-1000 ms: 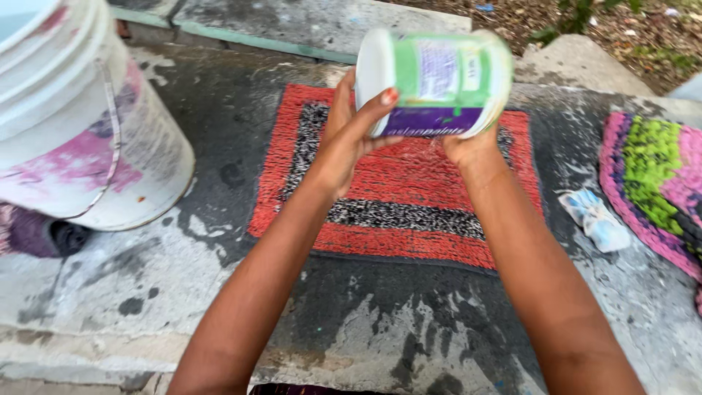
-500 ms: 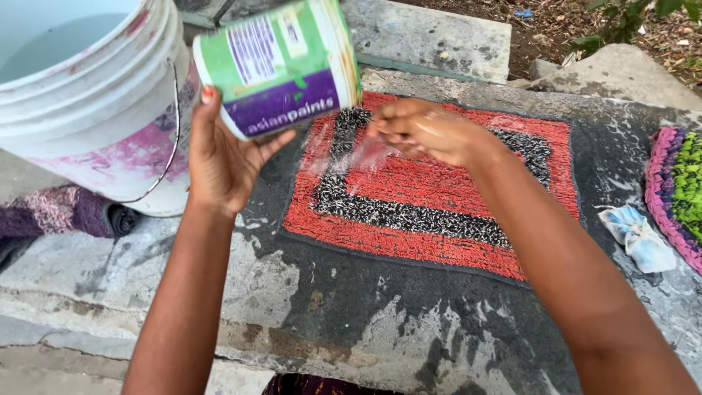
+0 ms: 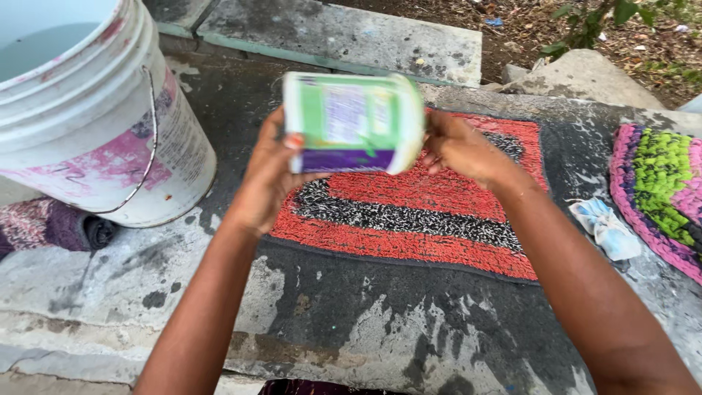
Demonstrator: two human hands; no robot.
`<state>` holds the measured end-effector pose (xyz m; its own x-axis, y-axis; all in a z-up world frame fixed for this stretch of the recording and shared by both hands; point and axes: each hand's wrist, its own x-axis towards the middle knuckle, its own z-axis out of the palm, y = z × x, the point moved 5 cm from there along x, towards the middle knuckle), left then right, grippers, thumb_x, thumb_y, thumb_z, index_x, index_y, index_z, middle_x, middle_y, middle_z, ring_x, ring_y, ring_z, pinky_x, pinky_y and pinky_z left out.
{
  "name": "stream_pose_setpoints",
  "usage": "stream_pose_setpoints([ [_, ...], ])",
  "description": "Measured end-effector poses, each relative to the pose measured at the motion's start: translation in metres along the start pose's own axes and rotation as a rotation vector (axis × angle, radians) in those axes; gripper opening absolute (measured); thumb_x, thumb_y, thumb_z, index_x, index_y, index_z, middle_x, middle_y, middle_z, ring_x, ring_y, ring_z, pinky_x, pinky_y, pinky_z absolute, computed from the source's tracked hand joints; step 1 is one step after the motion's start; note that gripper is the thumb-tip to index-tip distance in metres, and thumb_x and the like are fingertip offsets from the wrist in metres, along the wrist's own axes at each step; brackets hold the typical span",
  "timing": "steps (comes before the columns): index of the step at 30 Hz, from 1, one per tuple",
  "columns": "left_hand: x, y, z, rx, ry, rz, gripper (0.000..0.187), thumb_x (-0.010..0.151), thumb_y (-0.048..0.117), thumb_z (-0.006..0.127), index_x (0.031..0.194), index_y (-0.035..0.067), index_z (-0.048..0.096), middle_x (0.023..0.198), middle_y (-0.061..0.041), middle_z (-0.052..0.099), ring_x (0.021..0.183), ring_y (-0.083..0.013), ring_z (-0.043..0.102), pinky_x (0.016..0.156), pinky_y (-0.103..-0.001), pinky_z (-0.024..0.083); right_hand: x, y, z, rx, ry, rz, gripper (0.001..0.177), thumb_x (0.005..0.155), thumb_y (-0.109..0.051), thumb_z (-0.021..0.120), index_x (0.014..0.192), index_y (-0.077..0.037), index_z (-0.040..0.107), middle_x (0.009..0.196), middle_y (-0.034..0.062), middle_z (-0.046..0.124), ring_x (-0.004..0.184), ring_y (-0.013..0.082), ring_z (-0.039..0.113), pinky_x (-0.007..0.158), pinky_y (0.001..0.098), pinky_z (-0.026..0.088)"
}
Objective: The person washes two floor mats by hand using soap and water, including wetting, soaping, and scrubbing them on a stone surface.
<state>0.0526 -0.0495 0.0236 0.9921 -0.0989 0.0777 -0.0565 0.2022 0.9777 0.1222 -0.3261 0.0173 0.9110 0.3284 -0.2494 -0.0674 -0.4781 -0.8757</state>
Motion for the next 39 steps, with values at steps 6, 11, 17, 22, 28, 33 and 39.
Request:
stream_pose_setpoints([
  [6, -0.009, 0.017, 0.013, 0.157, -0.089, 0.239, 0.111, 0.081, 0.037, 0.087, 0.164, 0.006, 0.019, 0.155, -0.021, 0.046, 0.148, -0.0343, 0.047, 0.121, -0.049, 0.042, -0.009, 0.009, 0.024, 0.303, -0.099, 0.014, 0.043, 0.100, -0.018, 0.052, 0.139, 0.000, 0.054, 0.115, 0.0151, 0.071, 0.099, 0.0208, 0.070, 0.086, 0.0371, 0.061],
  [11, -0.021, 0.032, 0.002, 0.242, -0.074, 0.319, 0.112, 0.079, 0.037, 0.087, 0.161, 0.006, 0.018, 0.153, -0.020, 0.042, 0.146, -0.0326, 0.046, 0.117, -0.047, 0.048, -0.006, -0.003, 0.016, 0.711, -0.222, -0.106, 0.046, 0.104, -0.039, 0.044, 0.126, 0.000, 0.057, 0.113, 0.0147, 0.073, 0.105, 0.0244, 0.071, 0.095, 0.0432, 0.059],
  [17, -0.044, 0.078, -0.017, 0.765, 0.009, 0.430, 0.123, 0.072, 0.028, 0.094, 0.159, 0.005, 0.011, 0.155, -0.031, 0.033, 0.143, -0.0444, 0.040, 0.114, -0.053, 0.041, -0.002, -0.034, 0.037, 0.541, -0.094, -0.285, 0.022, 0.099, -0.006, 0.055, 0.121, -0.009, 0.056, 0.113, 0.0019, 0.064, 0.109, 0.0157, 0.065, 0.101, 0.0436, 0.055],
  [22, -0.078, 0.144, -0.034, 1.070, 0.130, 0.814, 0.092, 0.091, 0.012, 0.080, 0.163, 0.009, 0.022, 0.163, -0.024, 0.037, 0.152, -0.0433, 0.038, 0.130, -0.053, 0.034, 0.008, -0.091, 0.048, 0.587, -0.051, -0.490, 0.022, 0.099, 0.002, 0.055, 0.118, -0.009, 0.056, 0.102, 0.0006, 0.059, 0.102, 0.0163, 0.065, 0.104, 0.0458, 0.059],
  [28, -0.047, 0.208, -0.142, 1.472, 0.497, 0.822, 0.052, 0.097, 0.018, 0.078, 0.144, 0.010, 0.058, 0.137, -0.017, 0.063, 0.124, -0.0383, 0.057, 0.100, -0.052, 0.047, 0.031, -0.189, 0.089, 0.385, 0.184, -1.052, 0.016, 0.119, -0.007, 0.067, 0.112, -0.008, 0.053, 0.108, 0.0046, 0.062, 0.102, 0.0143, 0.061, 0.103, 0.0399, 0.059],
  [33, -0.002, 0.181, -0.234, 1.313, 0.739, 0.361, 0.054, 0.098, 0.014, 0.065, 0.147, 0.000, 0.044, 0.121, -0.021, 0.065, 0.115, -0.0412, 0.057, 0.100, -0.051, 0.045, 0.049, -0.262, 0.164, 0.090, 0.430, -1.288, 0.015, 0.110, -0.016, 0.063, 0.119, -0.004, 0.059, 0.114, 0.0085, 0.060, 0.105, 0.0180, 0.063, 0.087, 0.0323, 0.058],
  [39, -0.002, 0.171, -0.244, 1.538, 0.911, 0.619, 0.074, 0.068, 0.003, 0.063, 0.139, -0.006, 0.044, 0.105, -0.029, 0.067, 0.099, -0.0432, 0.063, 0.094, -0.051, 0.048, 0.079, -0.277, 0.187, -0.050, 0.434, -1.297, 0.023, 0.115, -0.017, 0.062, 0.129, 0.001, 0.058, 0.121, 0.0135, 0.066, 0.114, 0.0231, 0.071, 0.093, 0.0342, 0.066],
])
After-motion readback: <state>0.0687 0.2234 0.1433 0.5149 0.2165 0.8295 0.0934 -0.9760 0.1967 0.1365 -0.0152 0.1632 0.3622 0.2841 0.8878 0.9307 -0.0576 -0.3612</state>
